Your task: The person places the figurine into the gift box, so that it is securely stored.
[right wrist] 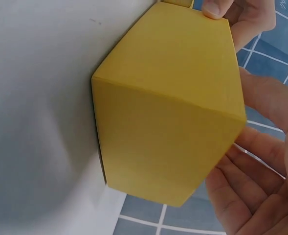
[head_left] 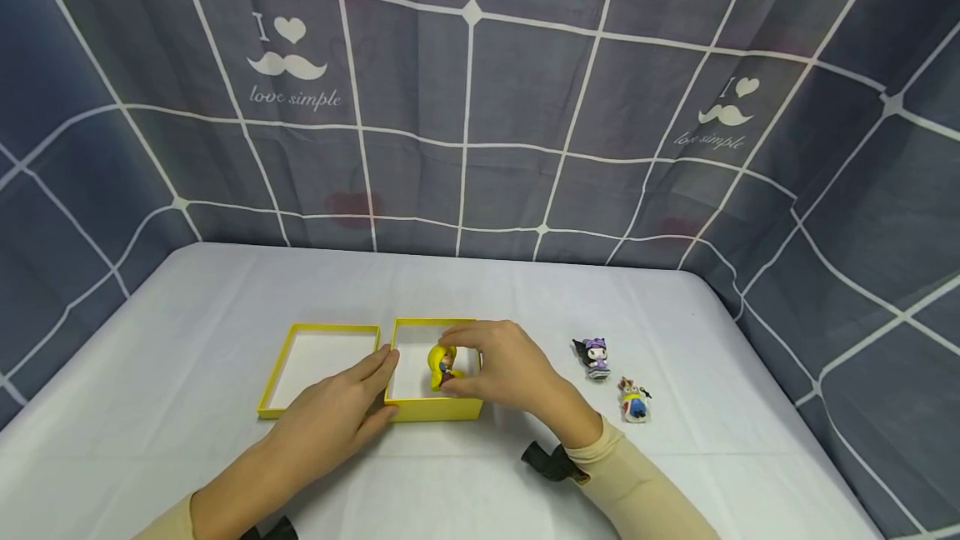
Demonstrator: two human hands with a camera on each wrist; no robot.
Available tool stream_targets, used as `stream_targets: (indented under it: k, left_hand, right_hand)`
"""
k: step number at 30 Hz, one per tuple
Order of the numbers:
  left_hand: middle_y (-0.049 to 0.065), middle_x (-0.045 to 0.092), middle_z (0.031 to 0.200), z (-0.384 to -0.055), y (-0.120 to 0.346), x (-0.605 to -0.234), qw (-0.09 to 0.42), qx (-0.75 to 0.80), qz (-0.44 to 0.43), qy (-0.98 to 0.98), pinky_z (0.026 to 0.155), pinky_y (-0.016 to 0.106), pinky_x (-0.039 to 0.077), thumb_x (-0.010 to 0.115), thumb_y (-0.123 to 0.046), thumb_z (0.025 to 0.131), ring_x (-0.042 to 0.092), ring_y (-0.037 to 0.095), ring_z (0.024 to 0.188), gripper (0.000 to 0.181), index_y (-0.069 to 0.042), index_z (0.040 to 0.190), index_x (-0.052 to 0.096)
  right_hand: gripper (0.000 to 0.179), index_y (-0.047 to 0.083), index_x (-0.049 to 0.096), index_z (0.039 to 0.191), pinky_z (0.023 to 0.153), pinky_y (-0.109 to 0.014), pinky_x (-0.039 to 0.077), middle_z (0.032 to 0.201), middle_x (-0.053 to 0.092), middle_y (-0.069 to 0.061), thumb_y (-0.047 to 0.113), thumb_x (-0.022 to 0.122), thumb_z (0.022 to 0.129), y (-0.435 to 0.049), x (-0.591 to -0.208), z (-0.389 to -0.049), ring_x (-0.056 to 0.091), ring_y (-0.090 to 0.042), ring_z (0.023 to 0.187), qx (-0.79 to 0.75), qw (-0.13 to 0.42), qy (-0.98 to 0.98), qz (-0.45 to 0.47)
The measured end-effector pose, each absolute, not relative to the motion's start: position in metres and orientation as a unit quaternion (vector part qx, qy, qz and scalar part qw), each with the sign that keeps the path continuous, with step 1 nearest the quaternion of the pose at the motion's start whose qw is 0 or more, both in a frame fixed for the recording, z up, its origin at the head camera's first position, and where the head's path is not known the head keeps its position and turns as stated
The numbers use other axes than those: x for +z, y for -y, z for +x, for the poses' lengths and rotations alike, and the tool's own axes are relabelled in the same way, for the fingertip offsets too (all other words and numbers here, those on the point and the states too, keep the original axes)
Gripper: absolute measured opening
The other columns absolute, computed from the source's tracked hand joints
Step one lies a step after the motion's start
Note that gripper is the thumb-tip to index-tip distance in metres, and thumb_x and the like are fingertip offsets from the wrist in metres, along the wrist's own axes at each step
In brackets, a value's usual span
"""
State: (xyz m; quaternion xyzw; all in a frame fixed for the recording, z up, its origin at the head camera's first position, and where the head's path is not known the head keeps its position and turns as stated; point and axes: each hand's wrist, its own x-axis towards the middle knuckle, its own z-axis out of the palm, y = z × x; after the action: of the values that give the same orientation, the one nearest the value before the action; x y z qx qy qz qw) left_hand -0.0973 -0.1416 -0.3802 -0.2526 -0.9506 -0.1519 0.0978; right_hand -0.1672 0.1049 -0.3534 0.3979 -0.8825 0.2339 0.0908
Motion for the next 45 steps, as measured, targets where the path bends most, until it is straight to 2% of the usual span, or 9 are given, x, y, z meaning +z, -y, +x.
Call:
stream_targets:
  k: [9,16,25,37,41,45]
  left_hand:
    - [0.016,0.048,0.144,-0.098,0.142,-0.381,0.102,-0.150,-0.257,0.949,0.078,0.039,0.055,0.072,-0.032,0.089,0.063,0.027,0.111,0.064,0.003,0.138,0.052]
    - [0.016,0.048,0.144,-0.097,0.142,-0.381,0.104,-0.148,-0.258,0.949,0.071,0.034,0.055,0.073,-0.032,0.088,0.065,0.021,0.101,0.064,0.003,0.138,0.052]
    - [0.015,0.048,0.144,-0.097,0.142,-0.381,0.106,-0.142,-0.260,0.949,0.070,0.032,0.054,0.073,-0.032,0.088,0.064,0.014,0.089,0.066,0.003,0.139,0.051]
    - [0.015,0.048,0.144,-0.097,0.142,-0.380,0.101,-0.140,-0.255,0.951,0.069,0.033,0.055,0.072,-0.033,0.088,0.064,0.014,0.090,0.066,0.003,0.140,0.050]
    - [0.015,0.049,0.144,-0.097,0.142,-0.381,0.102,-0.142,-0.255,0.951,0.071,0.034,0.055,0.072,-0.033,0.088,0.066,0.017,0.093,0.066,0.003,0.139,0.050]
    - [0.015,0.049,0.143,-0.097,0.141,-0.380,0.105,-0.144,-0.256,0.950,0.071,0.035,0.055,0.073,-0.032,0.088,0.066,0.018,0.095,0.065,0.003,0.139,0.051]
  right_hand:
    - [0.040,0.019,0.074,0.105,0.085,-0.019,0.049,0.105,0.070,0.012,0.037,0.087,0.071,-0.093,-0.357,-0.170,0.063,-0.001,0.098,0.234,0.083,0.873,0.420]
    - [0.040,0.017,0.075,0.105,0.086,-0.017,0.048,0.105,0.070,0.012,0.037,0.086,0.072,-0.085,-0.359,-0.172,0.063,-0.002,0.099,0.234,0.072,0.868,0.432]
    - [0.033,0.018,0.074,0.098,0.083,-0.014,0.046,0.099,0.069,0.014,0.035,0.087,0.072,-0.076,-0.361,-0.176,0.063,-0.002,0.094,0.243,0.062,0.857,0.451]
    - [0.037,0.017,0.076,0.102,0.087,-0.016,0.046,0.101,0.070,0.013,0.036,0.088,0.072,-0.072,-0.363,-0.180,0.062,0.000,0.098,0.228,0.052,0.860,0.454]
    - [0.033,0.019,0.076,0.098,0.087,-0.014,0.046,0.100,0.069,0.014,0.035,0.088,0.071,-0.070,-0.365,-0.181,0.061,0.002,0.097,0.222,0.046,0.859,0.459]
    - [0.028,0.019,0.074,0.092,0.083,-0.014,0.046,0.095,0.068,0.014,0.032,0.088,0.072,-0.069,-0.366,-0.182,0.063,-0.002,0.092,0.214,0.038,0.859,0.464]
